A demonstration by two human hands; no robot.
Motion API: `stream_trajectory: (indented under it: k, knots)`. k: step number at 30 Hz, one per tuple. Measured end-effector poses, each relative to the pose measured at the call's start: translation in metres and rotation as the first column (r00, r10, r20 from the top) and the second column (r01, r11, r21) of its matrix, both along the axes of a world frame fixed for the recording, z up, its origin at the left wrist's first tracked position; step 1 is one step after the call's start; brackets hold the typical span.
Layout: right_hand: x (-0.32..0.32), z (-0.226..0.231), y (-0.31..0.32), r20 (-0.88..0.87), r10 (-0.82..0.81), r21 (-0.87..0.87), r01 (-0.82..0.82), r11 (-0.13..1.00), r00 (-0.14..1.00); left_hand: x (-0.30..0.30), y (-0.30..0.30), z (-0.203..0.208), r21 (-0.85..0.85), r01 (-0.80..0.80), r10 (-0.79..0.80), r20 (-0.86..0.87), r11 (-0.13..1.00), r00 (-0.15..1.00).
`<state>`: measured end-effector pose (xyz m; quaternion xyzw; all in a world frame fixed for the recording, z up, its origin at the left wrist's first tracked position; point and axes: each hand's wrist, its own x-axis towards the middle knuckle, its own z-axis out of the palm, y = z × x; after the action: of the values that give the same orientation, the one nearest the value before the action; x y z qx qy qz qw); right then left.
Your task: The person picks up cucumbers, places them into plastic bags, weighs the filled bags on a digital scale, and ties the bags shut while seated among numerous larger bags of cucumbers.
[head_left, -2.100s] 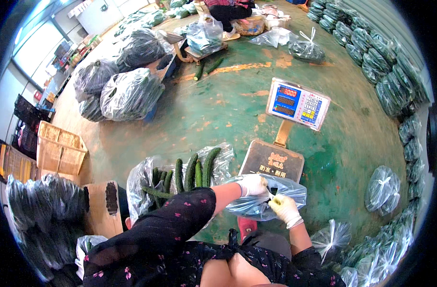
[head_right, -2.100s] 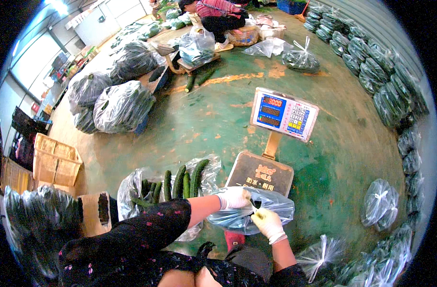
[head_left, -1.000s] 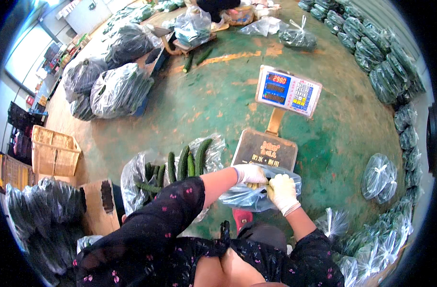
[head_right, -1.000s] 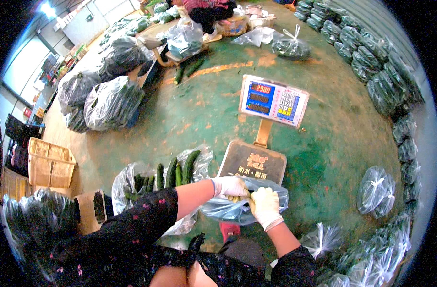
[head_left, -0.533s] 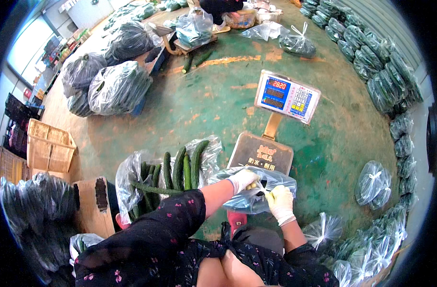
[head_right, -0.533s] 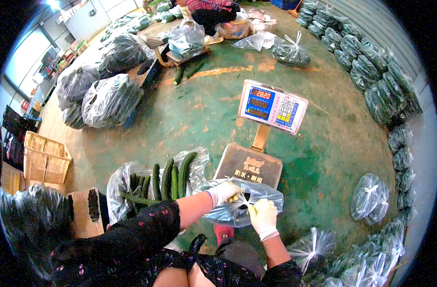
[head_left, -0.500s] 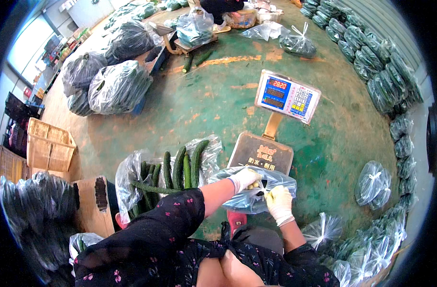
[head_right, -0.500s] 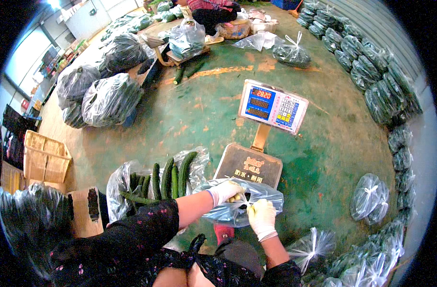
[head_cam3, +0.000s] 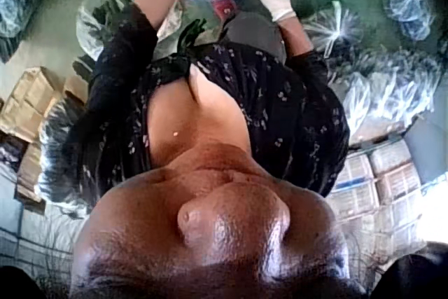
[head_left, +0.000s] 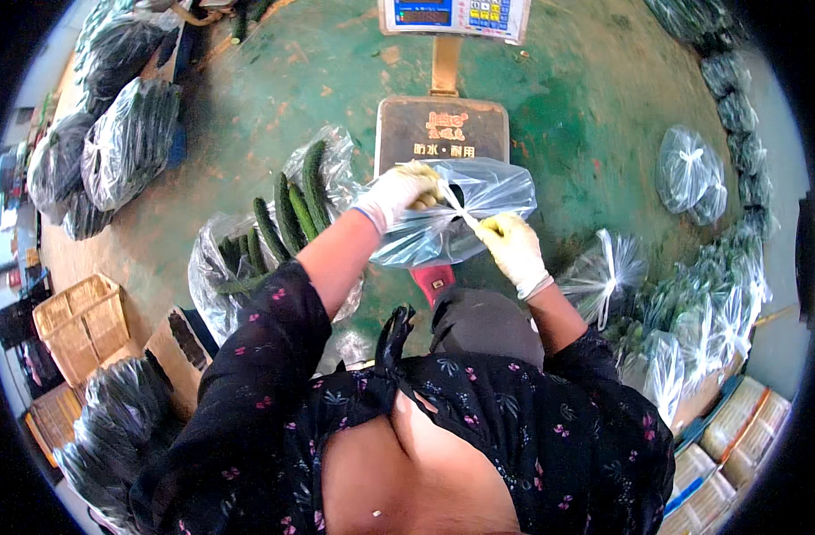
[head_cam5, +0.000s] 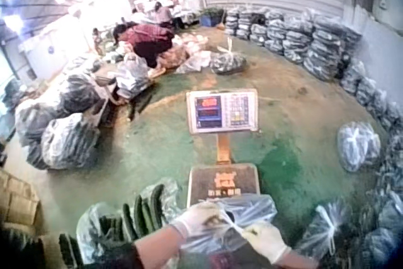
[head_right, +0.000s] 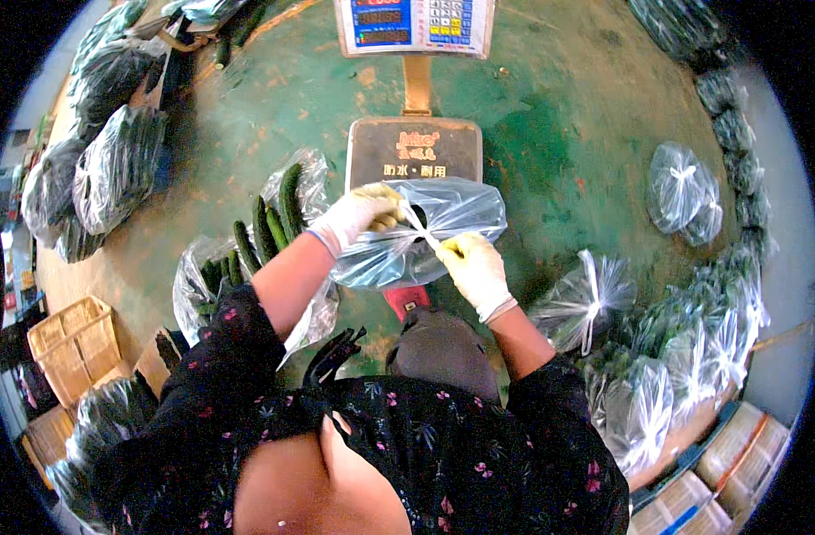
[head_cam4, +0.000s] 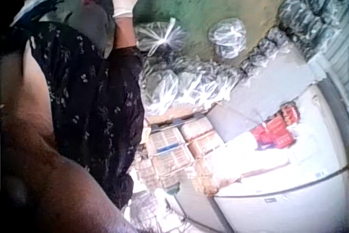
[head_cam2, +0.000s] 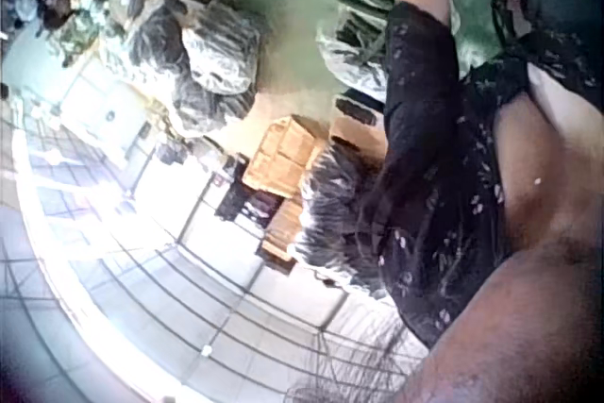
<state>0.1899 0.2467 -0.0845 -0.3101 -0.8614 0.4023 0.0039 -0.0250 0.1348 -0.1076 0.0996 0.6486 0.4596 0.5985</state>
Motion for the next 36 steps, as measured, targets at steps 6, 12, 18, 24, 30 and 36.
stream_trajectory:
  k: [6,12,18,24,30,36]
  knots:
    - [-0.004,0.013,0.015,-0.018,-0.08,0.047,0.081,0.996,0.997,-0.018,-0.015,0.02,-0.11,-0.068,0.052,-0.139,0.992,0.989]
    - [-0.042,0.04,0.005,-0.069,0.323,0.296,-0.29,0.91,0.944,0.014,-0.038,0.026,-0.014,0.276,-0.255,-0.436,0.961,0.863]
    - [-0.072,-0.019,0.002,0.238,0.529,0.416,-0.577,0.703,0.815,0.028,-0.078,0.047,-0.036,0.148,-0.152,-0.309,0.988,0.939]
    - [-0.074,-0.026,0.008,0.085,0.608,0.279,-0.605,0.746,0.789,0.041,-0.139,0.056,-0.124,-0.075,0.054,-0.165,0.989,0.985]
    - [-0.056,-0.011,0.005,0.051,0.497,-0.281,-0.465,0.84,0.866,0.049,-0.194,0.033,-0.209,-0.129,0.122,-0.044,0.969,0.992]
    - [-0.013,0.002,0.006,-0.089,0.066,-0.618,-0.107,0.779,0.994,0.062,-0.206,0.031,-0.251,-0.102,0.092,-0.049,0.963,0.995]
